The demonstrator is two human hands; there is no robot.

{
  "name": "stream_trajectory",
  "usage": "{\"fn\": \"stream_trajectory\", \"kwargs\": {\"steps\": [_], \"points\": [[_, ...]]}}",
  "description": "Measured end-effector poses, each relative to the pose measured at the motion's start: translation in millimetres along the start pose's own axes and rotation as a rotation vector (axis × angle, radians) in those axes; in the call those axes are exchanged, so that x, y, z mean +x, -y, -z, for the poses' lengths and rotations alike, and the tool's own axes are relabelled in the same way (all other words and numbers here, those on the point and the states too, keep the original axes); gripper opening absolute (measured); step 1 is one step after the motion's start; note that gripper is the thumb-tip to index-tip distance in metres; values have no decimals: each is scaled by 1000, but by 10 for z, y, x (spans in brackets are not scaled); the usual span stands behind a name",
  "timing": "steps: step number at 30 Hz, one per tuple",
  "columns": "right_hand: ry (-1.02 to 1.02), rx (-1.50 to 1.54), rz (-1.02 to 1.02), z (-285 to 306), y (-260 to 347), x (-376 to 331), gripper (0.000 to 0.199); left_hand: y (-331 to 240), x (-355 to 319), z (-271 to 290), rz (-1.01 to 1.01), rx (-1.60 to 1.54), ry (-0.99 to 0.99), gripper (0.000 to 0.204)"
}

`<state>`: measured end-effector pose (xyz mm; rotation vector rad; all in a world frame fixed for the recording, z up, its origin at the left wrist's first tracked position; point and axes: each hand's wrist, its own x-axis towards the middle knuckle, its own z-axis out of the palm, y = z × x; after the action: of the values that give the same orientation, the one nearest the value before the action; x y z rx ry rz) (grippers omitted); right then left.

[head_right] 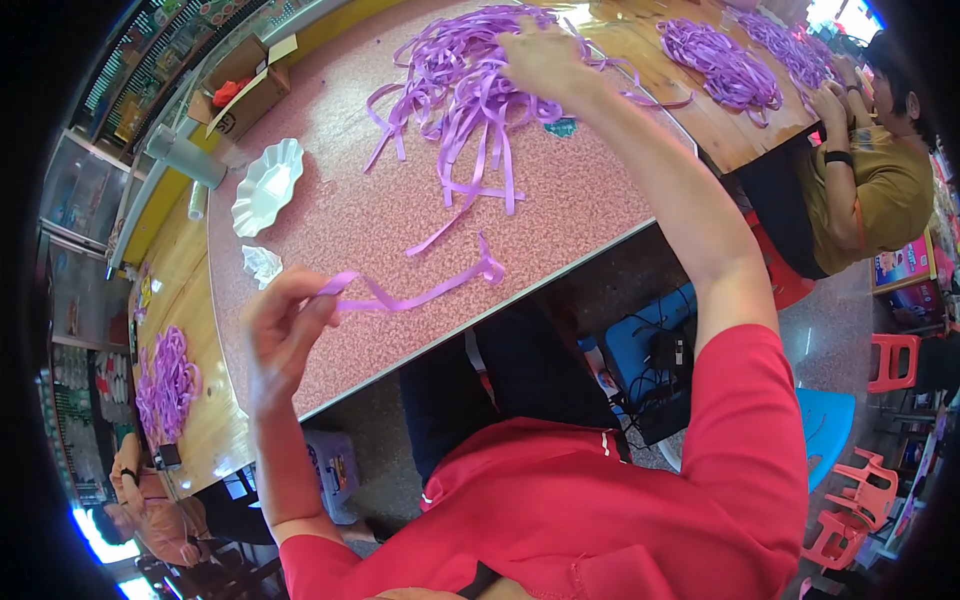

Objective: Knotting and tying purple plastic ribbons at a workshop table.

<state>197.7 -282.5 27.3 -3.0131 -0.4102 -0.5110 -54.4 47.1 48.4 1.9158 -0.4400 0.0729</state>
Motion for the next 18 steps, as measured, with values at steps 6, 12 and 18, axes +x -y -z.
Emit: {"fn": "stream_trajectory", "kwargs": {"steps": [6,12,18], "points": [[403,1229,286,445,1095,-1027,59,75,298,-290,157,-125,41,17],[615,1187,292,682,795,-1122,26,220,366,-168,310,-395,144,21],[436,1209,165,745,55,-968,31,635,85,110,371,-380,109,19]]}}
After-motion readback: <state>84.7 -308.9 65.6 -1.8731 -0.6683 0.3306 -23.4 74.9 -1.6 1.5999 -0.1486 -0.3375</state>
